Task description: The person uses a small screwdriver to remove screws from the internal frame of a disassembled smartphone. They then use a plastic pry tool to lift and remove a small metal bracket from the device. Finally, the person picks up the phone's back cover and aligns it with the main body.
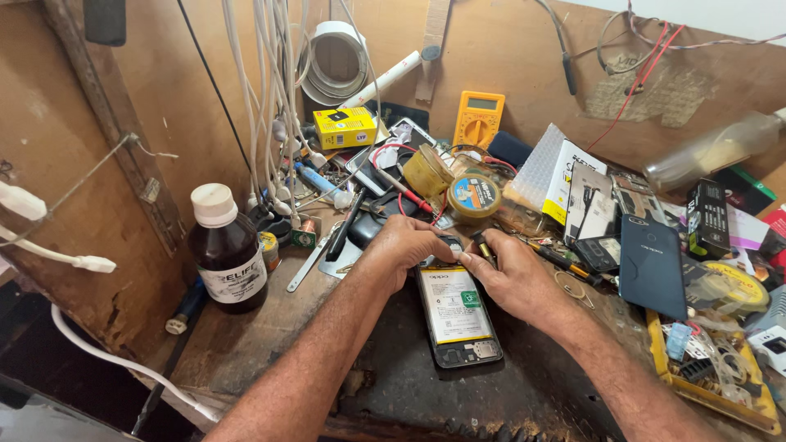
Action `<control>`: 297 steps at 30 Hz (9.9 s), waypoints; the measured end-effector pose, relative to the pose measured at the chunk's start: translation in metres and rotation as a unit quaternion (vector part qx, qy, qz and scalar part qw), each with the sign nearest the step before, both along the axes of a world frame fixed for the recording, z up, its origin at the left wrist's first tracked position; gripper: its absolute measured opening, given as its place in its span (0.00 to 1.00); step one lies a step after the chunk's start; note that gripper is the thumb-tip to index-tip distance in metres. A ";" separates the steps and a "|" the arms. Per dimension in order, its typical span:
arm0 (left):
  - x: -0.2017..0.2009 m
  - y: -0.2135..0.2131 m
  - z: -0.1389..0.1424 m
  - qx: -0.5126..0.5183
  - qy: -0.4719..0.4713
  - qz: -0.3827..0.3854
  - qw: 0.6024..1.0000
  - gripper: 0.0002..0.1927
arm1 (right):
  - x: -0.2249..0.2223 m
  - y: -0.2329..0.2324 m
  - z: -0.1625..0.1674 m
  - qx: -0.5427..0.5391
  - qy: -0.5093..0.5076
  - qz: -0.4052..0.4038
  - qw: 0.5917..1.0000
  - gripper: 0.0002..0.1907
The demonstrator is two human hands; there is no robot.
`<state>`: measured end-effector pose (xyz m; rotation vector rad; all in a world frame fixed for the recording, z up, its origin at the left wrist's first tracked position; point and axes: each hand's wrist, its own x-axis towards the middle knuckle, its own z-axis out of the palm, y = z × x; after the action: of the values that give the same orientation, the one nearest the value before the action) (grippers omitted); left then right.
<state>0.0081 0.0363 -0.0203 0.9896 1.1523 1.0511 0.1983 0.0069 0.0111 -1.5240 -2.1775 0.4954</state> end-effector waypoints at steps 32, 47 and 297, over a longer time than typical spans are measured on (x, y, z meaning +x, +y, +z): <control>-0.003 -0.002 0.000 0.005 0.054 -0.003 0.999 0.20 | 0.010 -0.007 -0.003 -0.202 0.342 -0.024 0.918 0.09; -0.003 -0.005 -0.001 -0.002 0.040 0.003 0.999 0.22 | 0.031 -0.011 0.014 -0.106 0.411 -0.055 0.904 0.14; -0.003 -0.006 0.003 -0.015 -0.011 -0.017 1.000 0.19 | -0.001 -0.071 0.001 0.234 0.295 0.056 0.925 0.17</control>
<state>0.0050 0.0308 -0.0174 0.9684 1.1263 1.0116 0.1976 -0.0636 0.0117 -0.8551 -1.7399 0.3683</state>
